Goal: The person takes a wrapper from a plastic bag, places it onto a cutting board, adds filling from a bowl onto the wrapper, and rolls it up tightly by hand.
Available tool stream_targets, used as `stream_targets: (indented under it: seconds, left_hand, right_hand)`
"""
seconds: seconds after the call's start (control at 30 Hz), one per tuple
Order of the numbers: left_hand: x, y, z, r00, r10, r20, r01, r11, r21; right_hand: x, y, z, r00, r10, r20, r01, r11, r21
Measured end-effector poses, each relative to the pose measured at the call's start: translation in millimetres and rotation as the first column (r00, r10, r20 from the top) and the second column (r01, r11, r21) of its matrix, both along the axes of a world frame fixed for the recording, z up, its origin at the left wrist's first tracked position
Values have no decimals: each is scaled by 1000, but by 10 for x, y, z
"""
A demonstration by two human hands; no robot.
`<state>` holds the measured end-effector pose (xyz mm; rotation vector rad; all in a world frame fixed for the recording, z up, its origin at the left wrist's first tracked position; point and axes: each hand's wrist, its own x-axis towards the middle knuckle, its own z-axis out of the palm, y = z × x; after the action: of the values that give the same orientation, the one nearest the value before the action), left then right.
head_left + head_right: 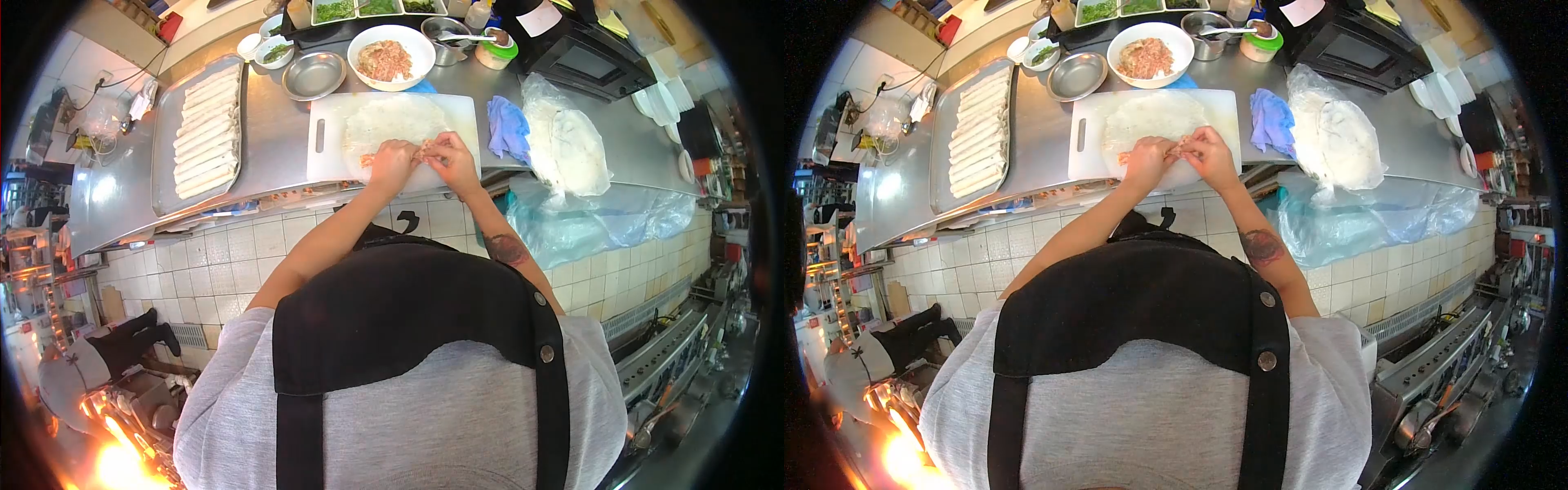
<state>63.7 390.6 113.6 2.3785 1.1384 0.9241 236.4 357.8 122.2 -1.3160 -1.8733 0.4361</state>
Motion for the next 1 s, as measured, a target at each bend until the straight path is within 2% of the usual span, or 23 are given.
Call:
stream_targets:
  seconds: [0.07,0.1,0.17,0.2,0.27,0.33,0.4,0.47,0.5,0.53,0.57,0.6,0.67,0.7,0.77,0.93,1.0]
  left_hand:
    - [-6,12,16,1000,-1,-6,1,1000,-9]
    - [-3,18,26,1000,-4,-14,4,1000,-19]
    - [20,20,40,1000,0,6,0,1000,-8]
    - [34,19,29,1000,3,23,-3,1000,3]
    - [61,70,-35,1000,-1,-27,0,1000,-23]
    - [68,96,-45,997,-3,-77,-1,999,-48]
    - [64,77,-45,999,-27,30,29,997,-66]
    - [81,45,-23,999,-15,50,19,997,-75]
    - [96,30,-8,997,-4,71,10,996,-83]
    - [109,19,7,997,-4,71,10,997,-83]
    - [121,9,22,997,-8,83,11,999,-38]
    - [129,10,16,995,-12,95,12,1000,7]
    - [150,35,-39,995,-15,94,13,1000,26]
    - [173,43,-51,995,-21,95,17,999,43]
    - [195,68,-72,994,-66,85,65,998,17]
    - [226,69,7,993,-114,45,115,993,-30]
    - [270,45,79,987,-117,115,113,993,34]
  right_hand:
    - [6,16,54,983,-8,-186,-4,998,-60]
    - [30,46,77,983,-6,-185,-5,998,-59]
    - [85,126,127,990,132,-49,-132,991,-12]
    - [99,143,115,990,131,-48,-132,991,-13]
    - [112,174,91,985,138,100,-128,986,-102]
    - [126,203,73,983,153,106,-138,982,-131]
    - [146,194,46,980,168,110,-149,975,-163]
    - [184,189,26,975,167,150,-136,971,-197]
    - [184,172,65,974,167,150,-136,971,-196]
    - [188,137,102,982,172,77,-154,969,-195]
    - [189,100,138,984,175,3,-172,966,-193]
    - [179,59,183,984,176,2,-172,966,-193]
    - [156,-18,263,979,103,-176,-132,978,-160]
    - [191,-18,222,979,98,-176,-127,978,-163]
    - [274,-10,122,996,89,-20,-91,982,-167]
    - [294,-1,61,999,45,-13,-47,986,-158]
    - [296,-18,118,998,53,-27,-57,985,-165]
